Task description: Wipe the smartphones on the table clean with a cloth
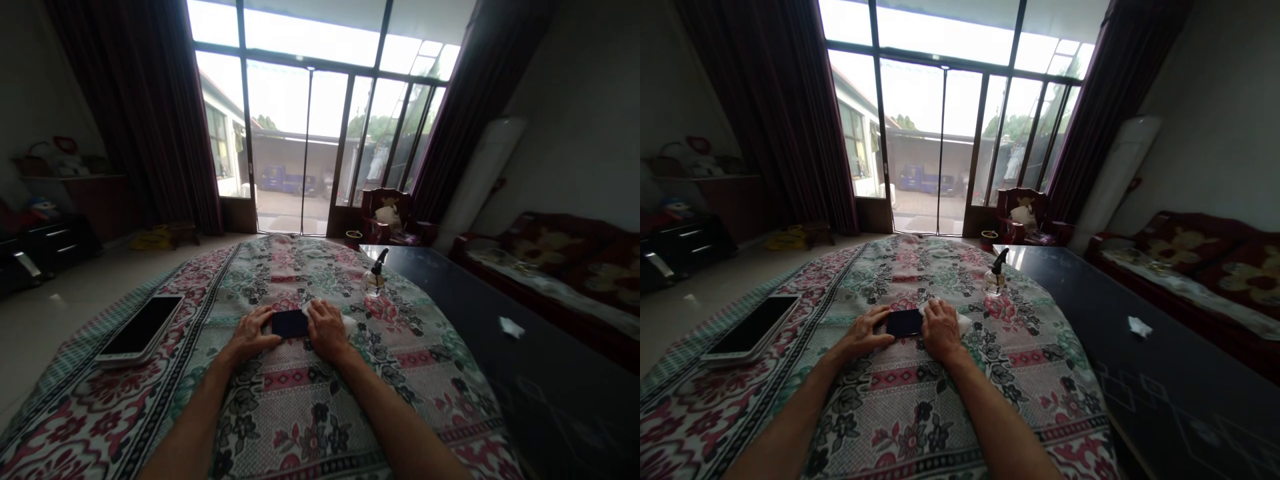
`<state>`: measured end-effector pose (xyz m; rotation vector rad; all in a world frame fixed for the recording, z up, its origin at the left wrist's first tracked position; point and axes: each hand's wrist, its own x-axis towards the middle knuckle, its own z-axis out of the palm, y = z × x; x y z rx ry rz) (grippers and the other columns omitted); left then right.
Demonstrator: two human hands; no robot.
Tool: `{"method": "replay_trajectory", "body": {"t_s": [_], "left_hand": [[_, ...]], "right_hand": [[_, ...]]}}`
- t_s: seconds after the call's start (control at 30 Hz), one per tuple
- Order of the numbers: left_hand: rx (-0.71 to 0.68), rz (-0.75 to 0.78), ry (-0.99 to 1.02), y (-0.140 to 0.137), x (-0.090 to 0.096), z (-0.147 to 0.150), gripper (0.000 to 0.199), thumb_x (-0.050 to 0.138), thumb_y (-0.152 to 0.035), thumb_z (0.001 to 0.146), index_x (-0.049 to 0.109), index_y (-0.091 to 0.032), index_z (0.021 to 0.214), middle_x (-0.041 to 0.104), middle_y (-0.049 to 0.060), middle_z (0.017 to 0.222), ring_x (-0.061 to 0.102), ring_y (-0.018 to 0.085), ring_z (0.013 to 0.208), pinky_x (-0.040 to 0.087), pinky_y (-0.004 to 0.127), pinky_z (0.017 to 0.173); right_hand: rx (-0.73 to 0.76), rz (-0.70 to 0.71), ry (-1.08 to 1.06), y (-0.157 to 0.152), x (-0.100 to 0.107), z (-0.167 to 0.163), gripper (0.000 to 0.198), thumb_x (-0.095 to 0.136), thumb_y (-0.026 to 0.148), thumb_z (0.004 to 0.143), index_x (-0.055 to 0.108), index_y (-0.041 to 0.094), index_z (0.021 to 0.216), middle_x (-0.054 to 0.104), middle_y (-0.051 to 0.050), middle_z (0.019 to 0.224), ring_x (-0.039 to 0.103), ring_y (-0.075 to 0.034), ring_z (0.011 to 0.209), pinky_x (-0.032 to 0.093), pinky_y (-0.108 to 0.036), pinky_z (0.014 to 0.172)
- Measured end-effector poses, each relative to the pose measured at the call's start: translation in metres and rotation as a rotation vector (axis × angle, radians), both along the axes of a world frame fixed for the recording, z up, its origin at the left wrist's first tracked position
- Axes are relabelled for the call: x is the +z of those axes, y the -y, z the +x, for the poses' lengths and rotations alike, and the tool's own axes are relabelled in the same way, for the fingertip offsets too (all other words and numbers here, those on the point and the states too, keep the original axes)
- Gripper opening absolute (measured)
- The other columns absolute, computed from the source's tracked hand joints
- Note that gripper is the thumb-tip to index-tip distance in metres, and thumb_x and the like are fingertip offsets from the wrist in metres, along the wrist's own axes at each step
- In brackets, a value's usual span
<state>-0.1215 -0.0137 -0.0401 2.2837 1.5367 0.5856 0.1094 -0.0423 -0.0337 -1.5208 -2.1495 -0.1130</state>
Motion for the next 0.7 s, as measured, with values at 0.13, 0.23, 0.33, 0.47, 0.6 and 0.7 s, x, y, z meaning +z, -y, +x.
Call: {"method": "replay_trajectory", "body": {"t_s": [0.13, 0.23, 0.33, 0.47, 0.6, 0.7], "left_hand": [[-0.004, -0.007, -0.012, -0.001, 0.0, 0.0, 0.067, 0.071, -0.039, 0.069, 0.059, -0.017, 0.131, 0.049, 0.012, 0.147, 0.04, 0.03, 0.138, 0.029, 0.04, 0.114], [-0.027, 0.007, 0.0, -0.002, 0.001, 0.0, 0.066, 0.072, -0.037, 0.069, 0.06, -0.013, 0.129, 0.05, 0.015, 0.145, 0.042, 0.031, 0.136, 0.031, 0.039, 0.114], [-0.028, 0.02, 0.019, -0.003, 0.0, -0.001, 0.065, 0.072, -0.036, 0.068, 0.061, -0.013, 0.127, 0.051, 0.015, 0.144, 0.044, 0.031, 0.135, 0.032, 0.04, 0.113], [-0.01, 0.009, 0.034, -0.004, -0.003, 0.0, 0.064, 0.073, -0.034, 0.066, 0.062, -0.016, 0.127, 0.052, 0.013, 0.144, 0.044, 0.031, 0.135, 0.032, 0.041, 0.113], [-0.013, 0.005, 0.033, -0.004, -0.003, 0.0, 0.063, 0.073, -0.033, 0.066, 0.063, -0.02, 0.127, 0.053, 0.009, 0.144, 0.044, 0.031, 0.135, 0.033, 0.04, 0.113], [-0.015, -0.002, 0.021, -0.003, 0.0, 0.0, 0.064, 0.073, -0.033, 0.066, 0.063, -0.02, 0.127, 0.053, 0.009, 0.143, 0.044, 0.031, 0.135, 0.032, 0.039, 0.113]], "right_hand": [[0.038, -0.022, -0.002, 0.002, 0.003, -0.008, 0.032, 0.045, 0.023, 0.093, 0.062, 0.022, 0.12, 0.057, -0.008, 0.134, 0.043, -0.027, 0.127, 0.026, -0.045, 0.109], [0.075, -0.042, 0.012, 0.004, 0.003, -0.018, 0.033, 0.045, 0.025, 0.094, 0.06, 0.022, 0.123, 0.057, -0.008, 0.135, 0.042, -0.026, 0.127, 0.024, -0.045, 0.11], [0.127, -0.043, 0.025, 0.005, 0.003, -0.029, 0.035, 0.045, 0.027, 0.095, 0.056, 0.023, 0.128, 0.054, -0.007, 0.139, 0.04, -0.026, 0.129, 0.023, -0.045, 0.109], [0.221, -0.035, 0.049, 0.002, 0.007, -0.038, 0.031, 0.045, 0.027, 0.095, 0.057, 0.026, 0.124, 0.056, -0.005, 0.134, 0.043, -0.025, 0.125, 0.027, -0.043, 0.105], [0.303, -0.043, 0.055, -0.004, 0.014, -0.043, 0.026, 0.043, 0.026, 0.097, 0.061, 0.027, 0.115, 0.062, -0.003, 0.122, 0.049, -0.022, 0.114, 0.03, -0.04, 0.101], [0.308, -0.037, 0.041, -0.007, 0.013, -0.043, 0.025, 0.043, 0.027, 0.097, 0.062, 0.028, 0.114, 0.063, -0.003, 0.12, 0.05, -0.022, 0.113, 0.03, -0.04, 0.1]]}}
